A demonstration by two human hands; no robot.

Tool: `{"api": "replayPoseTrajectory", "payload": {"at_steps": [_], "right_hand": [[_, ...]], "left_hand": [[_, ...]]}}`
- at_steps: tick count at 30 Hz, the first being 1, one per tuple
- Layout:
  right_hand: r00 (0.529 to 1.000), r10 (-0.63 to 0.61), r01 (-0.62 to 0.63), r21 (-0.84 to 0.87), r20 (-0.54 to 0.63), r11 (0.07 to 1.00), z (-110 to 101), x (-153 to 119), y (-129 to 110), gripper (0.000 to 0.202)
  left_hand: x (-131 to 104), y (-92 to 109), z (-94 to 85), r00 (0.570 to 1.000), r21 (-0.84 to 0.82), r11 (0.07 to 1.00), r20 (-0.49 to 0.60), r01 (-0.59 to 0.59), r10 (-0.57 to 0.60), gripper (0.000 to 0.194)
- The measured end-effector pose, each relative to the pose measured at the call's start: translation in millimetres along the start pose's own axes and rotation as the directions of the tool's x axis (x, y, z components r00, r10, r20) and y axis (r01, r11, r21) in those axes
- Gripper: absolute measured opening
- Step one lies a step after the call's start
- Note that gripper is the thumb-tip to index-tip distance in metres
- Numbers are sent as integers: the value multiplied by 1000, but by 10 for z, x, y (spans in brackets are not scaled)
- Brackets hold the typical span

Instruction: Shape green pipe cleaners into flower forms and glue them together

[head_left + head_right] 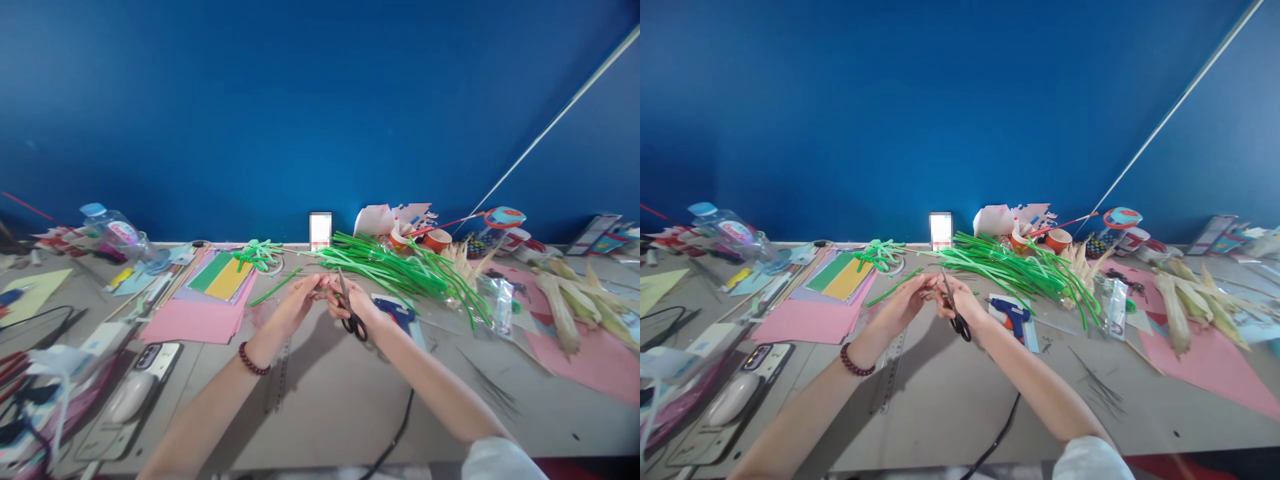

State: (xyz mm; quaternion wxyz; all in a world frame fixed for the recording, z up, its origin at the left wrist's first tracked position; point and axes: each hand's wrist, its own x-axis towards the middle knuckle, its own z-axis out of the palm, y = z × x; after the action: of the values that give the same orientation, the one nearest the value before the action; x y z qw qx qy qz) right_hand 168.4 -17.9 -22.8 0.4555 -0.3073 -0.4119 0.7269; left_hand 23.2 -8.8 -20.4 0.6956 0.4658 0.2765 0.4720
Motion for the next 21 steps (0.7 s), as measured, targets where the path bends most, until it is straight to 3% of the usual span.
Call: {"api": "replayPoseTrajectory", "payload": {"at_steps": [3, 6, 9, 14, 18, 21], "right_hand": [[991, -7, -8, -117, -132, 993, -15, 43, 95, 27], [967, -94, 24, -282, -239, 959, -26, 74, 225, 28], [951, -191, 75, -420, -242, 904, -35, 78, 321, 25], [951, -218, 90, -480, -219, 873, -37, 60, 347, 20], [953, -214, 76, -515, -214, 854, -28, 44, 308, 20], [955, -214, 66, -553, -208, 831, -33, 45, 302, 22]], "left_hand": [[21, -32, -42, 997, -47, 996, 5, 77, -77, 24], [49, -104, -118, 984, -95, 981, -46, 167, -172, 22], [64, -139, -174, 978, -101, 978, -84, 184, -193, 20], [48, -95, -144, 975, -31, 983, -132, 178, -181, 19], [67, -49, -153, 952, 88, 990, -295, 107, -76, 19], [130, 33, -288, 913, 82, 993, -406, 81, -41, 24]]}}
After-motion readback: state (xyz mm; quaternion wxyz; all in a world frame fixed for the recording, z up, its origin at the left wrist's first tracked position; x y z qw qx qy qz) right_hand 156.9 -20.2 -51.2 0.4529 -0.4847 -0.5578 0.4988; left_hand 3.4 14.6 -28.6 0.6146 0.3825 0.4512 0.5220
